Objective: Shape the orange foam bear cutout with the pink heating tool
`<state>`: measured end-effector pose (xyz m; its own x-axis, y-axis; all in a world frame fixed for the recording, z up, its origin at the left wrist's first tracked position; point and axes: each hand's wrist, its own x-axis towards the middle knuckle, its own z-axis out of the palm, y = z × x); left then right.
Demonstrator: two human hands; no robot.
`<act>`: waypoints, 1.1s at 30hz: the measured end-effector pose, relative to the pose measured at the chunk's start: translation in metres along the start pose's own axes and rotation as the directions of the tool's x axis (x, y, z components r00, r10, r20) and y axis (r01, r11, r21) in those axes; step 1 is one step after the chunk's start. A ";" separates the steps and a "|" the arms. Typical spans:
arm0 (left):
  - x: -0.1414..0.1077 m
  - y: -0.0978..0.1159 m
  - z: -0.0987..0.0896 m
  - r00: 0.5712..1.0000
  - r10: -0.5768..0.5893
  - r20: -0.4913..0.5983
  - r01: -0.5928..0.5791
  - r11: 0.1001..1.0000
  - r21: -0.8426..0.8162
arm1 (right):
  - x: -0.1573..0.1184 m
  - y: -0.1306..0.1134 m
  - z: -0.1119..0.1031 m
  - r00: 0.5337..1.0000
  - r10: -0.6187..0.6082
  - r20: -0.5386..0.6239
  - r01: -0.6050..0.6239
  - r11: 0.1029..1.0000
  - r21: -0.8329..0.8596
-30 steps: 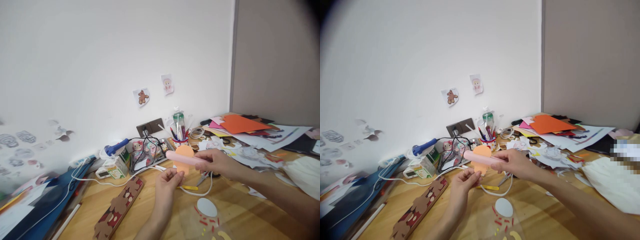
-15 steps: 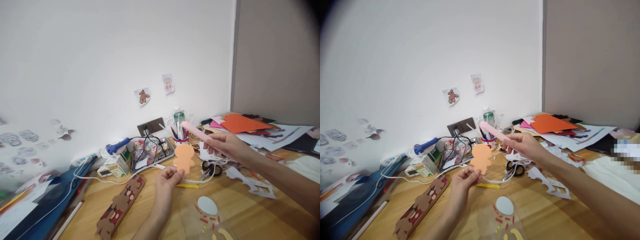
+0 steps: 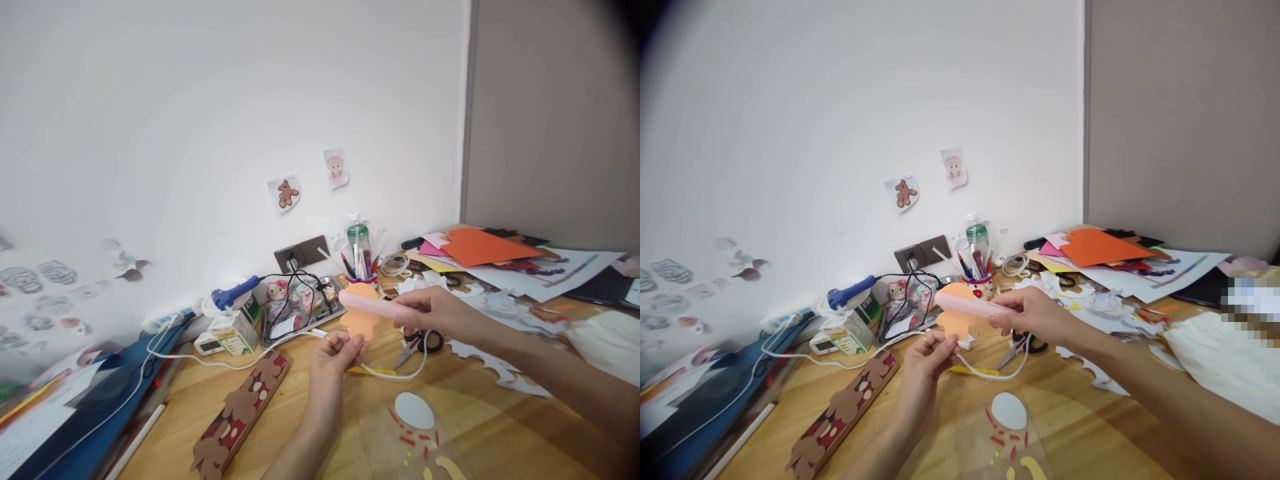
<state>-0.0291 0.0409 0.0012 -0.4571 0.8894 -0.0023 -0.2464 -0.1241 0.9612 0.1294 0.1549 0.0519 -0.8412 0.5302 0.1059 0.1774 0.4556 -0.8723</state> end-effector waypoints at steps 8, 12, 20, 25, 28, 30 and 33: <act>-0.002 0.000 0.001 1.000 -0.019 0.010 0.019 1.000 -0.015 | 0.002 -0.001 -0.013 0.987 0.018 -0.161 -0.018 1.000 0.001; -0.001 -0.002 0.000 1.000 -0.009 -0.003 0.009 0.999 -0.040 | 0.001 0.000 -0.018 0.988 0.032 -0.149 -0.023 0.998 0.065; 0.000 -0.004 0.000 0.999 -0.051 0.004 0.051 0.998 -0.023 | 0.000 -0.002 0.002 0.997 -0.079 -0.009 0.078 0.996 -0.052; -0.001 -0.005 0.001 0.999 -0.042 0.006 0.042 0.999 -0.029 | 0.002 0.008 0.007 0.989 -0.107 -0.103 0.090 0.984 -0.157; -0.001 -0.004 0.001 0.999 -0.043 0.009 0.043 0.998 -0.038 | 0.002 0.008 0.007 0.986 -0.120 -0.118 0.098 0.980 -0.175; -0.001 -0.003 0.001 0.999 -0.040 0.004 0.040 0.998 -0.039 | 0.002 0.006 0.006 0.986 -0.112 -0.124 0.091 0.982 -0.167; -0.001 -0.004 0.000 0.999 -0.046 -0.006 0.046 0.998 -0.042 | 0.001 0.004 0.005 0.990 -0.085 -0.117 0.072 0.991 -0.113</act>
<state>-0.0274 0.0410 -0.0028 -0.4506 0.8914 -0.0485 -0.3031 -0.1017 0.9475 0.1267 0.1537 0.0466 -0.7880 0.5692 0.2348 0.1726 0.5703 -0.8031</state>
